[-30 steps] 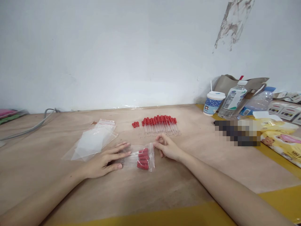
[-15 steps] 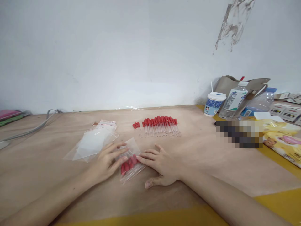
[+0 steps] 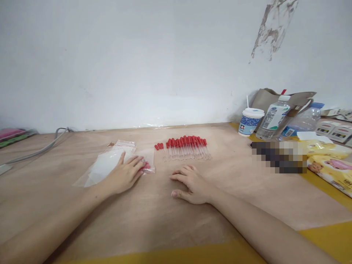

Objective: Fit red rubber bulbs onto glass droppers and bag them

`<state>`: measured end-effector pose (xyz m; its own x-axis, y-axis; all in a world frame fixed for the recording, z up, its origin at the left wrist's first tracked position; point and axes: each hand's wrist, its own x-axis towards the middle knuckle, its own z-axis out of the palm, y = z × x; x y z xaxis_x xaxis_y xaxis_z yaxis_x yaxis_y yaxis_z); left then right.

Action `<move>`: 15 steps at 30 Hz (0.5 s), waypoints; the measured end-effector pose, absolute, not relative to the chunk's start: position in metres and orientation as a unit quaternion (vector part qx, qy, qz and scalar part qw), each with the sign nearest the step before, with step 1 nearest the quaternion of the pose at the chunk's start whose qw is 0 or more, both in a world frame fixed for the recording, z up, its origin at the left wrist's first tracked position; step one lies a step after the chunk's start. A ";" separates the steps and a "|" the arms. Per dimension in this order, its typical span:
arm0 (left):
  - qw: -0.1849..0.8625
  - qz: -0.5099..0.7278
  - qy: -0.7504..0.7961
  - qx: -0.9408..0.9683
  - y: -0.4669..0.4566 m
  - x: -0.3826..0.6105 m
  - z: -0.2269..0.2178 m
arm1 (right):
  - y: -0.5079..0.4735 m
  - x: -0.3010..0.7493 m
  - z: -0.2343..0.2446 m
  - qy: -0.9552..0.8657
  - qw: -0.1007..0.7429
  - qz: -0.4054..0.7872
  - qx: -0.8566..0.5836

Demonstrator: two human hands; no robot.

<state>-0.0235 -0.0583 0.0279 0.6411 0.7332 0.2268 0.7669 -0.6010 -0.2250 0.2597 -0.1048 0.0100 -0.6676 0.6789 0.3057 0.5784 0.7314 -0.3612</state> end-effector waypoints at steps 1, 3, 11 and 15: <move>0.162 -0.053 -0.444 -0.880 -0.050 -0.029 0.026 | -0.105 0.260 0.010 -0.906 0.212 0.115 -0.347; 0.152 -0.042 -0.486 -0.860 -0.036 -0.039 0.024 | -0.104 0.259 0.009 -0.908 0.210 0.109 -0.346; 0.157 -0.066 -0.688 -0.706 -0.020 -0.071 0.024 | -0.102 0.260 0.007 -0.911 0.211 0.101 -0.339; 0.120 -0.037 -0.804 -0.581 -0.012 -0.089 0.015 | -0.102 0.260 0.007 -0.908 0.209 0.112 -0.346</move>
<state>-0.0893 -0.0118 0.0146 -0.2970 0.9253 0.2359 0.9430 0.3231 -0.0799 0.2603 -0.1020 0.0066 -0.6730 0.6749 0.3026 0.5815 0.7356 -0.3475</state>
